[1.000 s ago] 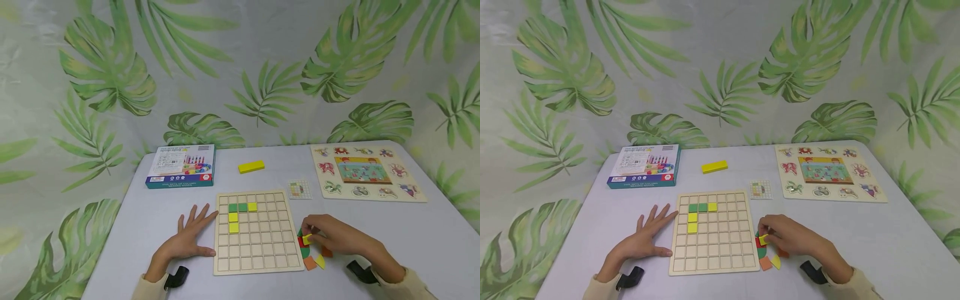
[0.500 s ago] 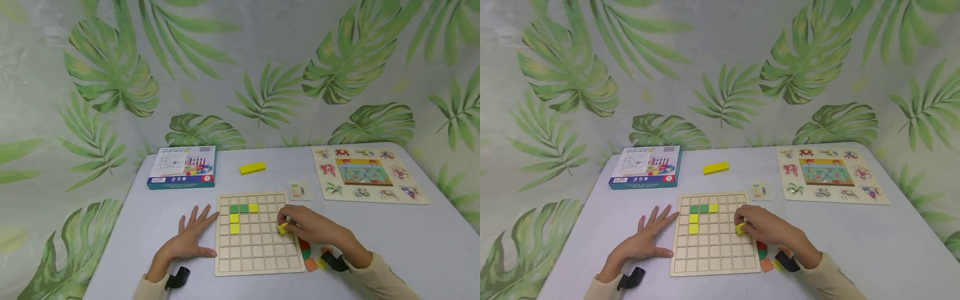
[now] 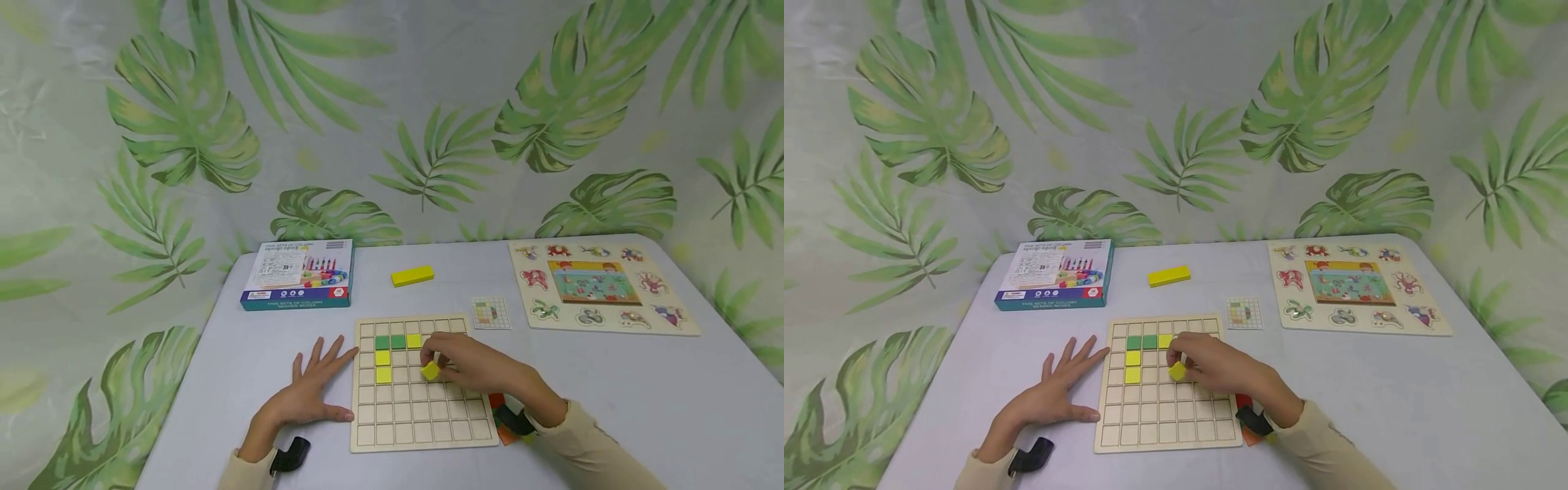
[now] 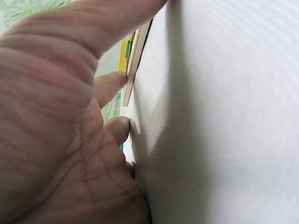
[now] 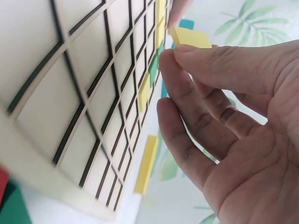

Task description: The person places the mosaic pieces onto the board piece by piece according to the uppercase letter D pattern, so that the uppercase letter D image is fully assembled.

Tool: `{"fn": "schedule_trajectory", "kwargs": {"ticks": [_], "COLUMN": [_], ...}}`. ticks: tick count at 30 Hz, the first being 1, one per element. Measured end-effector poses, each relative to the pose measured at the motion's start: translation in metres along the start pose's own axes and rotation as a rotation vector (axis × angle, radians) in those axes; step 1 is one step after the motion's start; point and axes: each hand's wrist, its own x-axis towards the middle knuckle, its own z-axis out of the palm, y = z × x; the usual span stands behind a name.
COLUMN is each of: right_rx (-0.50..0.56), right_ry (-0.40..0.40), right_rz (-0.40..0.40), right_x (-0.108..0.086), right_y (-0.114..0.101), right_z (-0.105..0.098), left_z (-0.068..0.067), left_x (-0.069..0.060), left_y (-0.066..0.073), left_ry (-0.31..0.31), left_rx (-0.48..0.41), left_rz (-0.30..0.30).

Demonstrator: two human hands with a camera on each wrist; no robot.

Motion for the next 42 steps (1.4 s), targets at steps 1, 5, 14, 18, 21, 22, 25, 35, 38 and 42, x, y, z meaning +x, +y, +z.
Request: {"fn": "schedule_trajectory", "kwargs": {"ticks": [1, 5, 14, 18, 21, 22, 25, 35, 38, 42], "right_rx": [-0.002, -0.008, -0.044, -0.052, -0.057, -0.061, -0.085, -0.213, -0.177, -0.127], "right_ry": [-0.002, -0.008, -0.010, -0.043, -0.069, -0.072, -0.060, 0.013, 0.030, 0.023], "right_rz": [-0.002, -0.023, -0.058, -0.030, -0.019, -0.014, -0.004, 0.055, 0.053, 0.044], "right_x": [0.001, 0.007, 0.023, 0.031, 0.036, 0.038, 0.042, 0.048, 0.050, 0.055], "right_y": [-0.001, -0.003, -0.010, -0.014, -0.017, -0.018, -0.021, -0.032, -0.035, -0.041], "right_z": [0.001, 0.005, 0.013, 0.023, 0.030, 0.032, 0.036, 0.041, 0.041, 0.043], "left_z": [0.001, 0.002, 0.000, 0.000, 0.000, 0.000, 0.000, 0.001, 0.000, 0.000], "left_x": [0.000, 0.000, -0.001, -0.001, -0.002, -0.002, -0.001, -0.001, -0.001, -0.001], "left_y": [0.000, -0.001, -0.003, -0.002, -0.001, -0.001, -0.001, -0.002, -0.002, -0.003], "left_ry": [0.000, -0.003, -0.017, -0.023, -0.023, -0.021, -0.016, -0.015, -0.012, -0.015], "left_rx": [0.000, 0.001, 0.007, 0.000, -0.003, -0.006, -0.005, 0.008, 0.001, -0.001], "left_rz": [-0.001, 0.010, 0.009, 0.005, 0.010, 0.014, 0.022, 0.018, 0.029, 0.035]}}
